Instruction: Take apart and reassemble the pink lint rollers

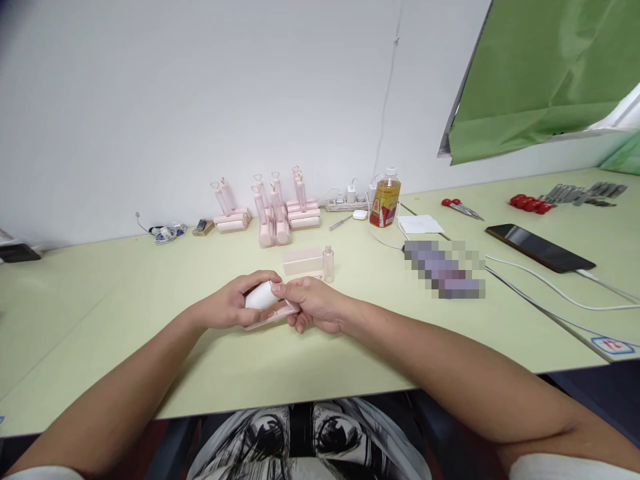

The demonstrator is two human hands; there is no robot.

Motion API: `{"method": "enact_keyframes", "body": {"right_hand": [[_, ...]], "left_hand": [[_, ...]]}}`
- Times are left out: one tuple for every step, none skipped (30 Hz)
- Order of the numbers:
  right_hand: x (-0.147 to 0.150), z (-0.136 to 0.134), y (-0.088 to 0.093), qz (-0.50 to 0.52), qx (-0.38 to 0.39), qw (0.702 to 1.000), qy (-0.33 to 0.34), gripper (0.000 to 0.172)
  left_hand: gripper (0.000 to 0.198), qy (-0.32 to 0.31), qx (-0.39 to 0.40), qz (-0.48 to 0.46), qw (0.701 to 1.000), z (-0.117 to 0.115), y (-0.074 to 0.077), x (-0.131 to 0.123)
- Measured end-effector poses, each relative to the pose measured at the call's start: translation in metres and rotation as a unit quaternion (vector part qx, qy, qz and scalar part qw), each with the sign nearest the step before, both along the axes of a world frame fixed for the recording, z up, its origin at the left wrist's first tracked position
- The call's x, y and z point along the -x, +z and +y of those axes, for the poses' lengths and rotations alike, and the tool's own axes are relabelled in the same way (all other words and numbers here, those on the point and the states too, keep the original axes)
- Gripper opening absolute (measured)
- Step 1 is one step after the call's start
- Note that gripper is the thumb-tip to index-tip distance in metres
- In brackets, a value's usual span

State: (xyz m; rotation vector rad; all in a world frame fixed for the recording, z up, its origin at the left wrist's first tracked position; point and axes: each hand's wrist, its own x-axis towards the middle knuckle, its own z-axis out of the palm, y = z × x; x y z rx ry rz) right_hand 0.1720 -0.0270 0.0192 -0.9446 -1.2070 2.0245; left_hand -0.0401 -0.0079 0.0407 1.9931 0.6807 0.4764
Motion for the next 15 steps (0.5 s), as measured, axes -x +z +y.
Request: {"method": "enact_keyframes", "body": {"right_hand": [[0.0005,-0.0002,0.0001,-0.001,-0.002,1.000,-0.004,0.044],[0.0009,-0.0003,0.0001,-0.001,-0.003,1.000,-0.006,0.043],[0.0012,-0.0002,0.0000,0.001,-0.003,1.000,-0.007,0.043],[0.0015,-0.0001,-0.0002,0.004,-0.004,1.000,-0.007,0.042],[0.0017,0.0001,-0.0004,0.007,-0.005,1.000,-0.006,0.042],[0.0018,0.0003,-0.0005,0.011,-0.006,1.000,-0.005,0.042],[0.0019,0.0005,-0.0006,0.015,-0.007,1.000,-0.004,0.041],[0.0019,0.0007,-0.0006,0.018,-0.008,1.000,-0.003,0.041],[0.0018,0.0008,-0.0005,0.019,-0.009,1.000,-0.003,0.042],[0.0017,0.0008,-0.0003,0.019,-0.008,1.000,-0.001,0.042],[0.0015,0.0007,0.0000,0.017,-0.007,1.000,0.001,0.042],[0.0013,0.0004,0.0004,0.013,-0.008,1.000,0.002,0.043],[0.0011,-0.0001,0.0007,0.007,-0.009,1.000,0.005,0.044],[0.0009,-0.0006,0.0011,0.002,-0.011,1.000,0.008,0.046],[0.0008,-0.0013,0.0014,-0.003,-0.014,1.000,0.011,0.047]], "left_hand": [[0.057,0.000,-0.005,0.000,1.000,0.0005,0.0005,0.0000],[0.057,0.001,-0.011,0.001,1.000,0.0012,0.0010,0.0000],[0.056,0.001,-0.018,0.001,1.000,0.0021,0.0013,0.0001],[0.056,0.001,-0.022,0.003,1.000,0.0030,0.0016,0.0003],[0.057,0.000,-0.025,0.005,1.000,0.0039,0.0018,0.0004],[0.057,-0.001,-0.027,0.007,1.000,0.0047,0.0019,0.0006],[0.058,-0.001,-0.028,0.009,1.000,0.0054,0.0020,0.0007],[0.058,-0.001,-0.029,0.010,1.000,0.0060,0.0021,0.0009],[0.058,-0.002,-0.030,0.010,1.000,0.0063,0.0023,0.0010],[0.058,-0.003,-0.030,0.011,1.000,0.0064,0.0025,0.0011],[0.058,-0.004,-0.029,0.011,1.000,0.0063,0.0030,0.0012],[0.057,-0.006,-0.029,0.012,0.999,0.0059,0.0036,0.0013],[0.056,-0.010,-0.029,0.013,0.999,0.0052,0.0044,0.0013],[0.056,-0.015,-0.030,0.013,0.999,0.0044,0.0054,0.0014],[0.055,-0.021,-0.032,0.013,0.999,0.0035,0.0065,0.0014]]}}
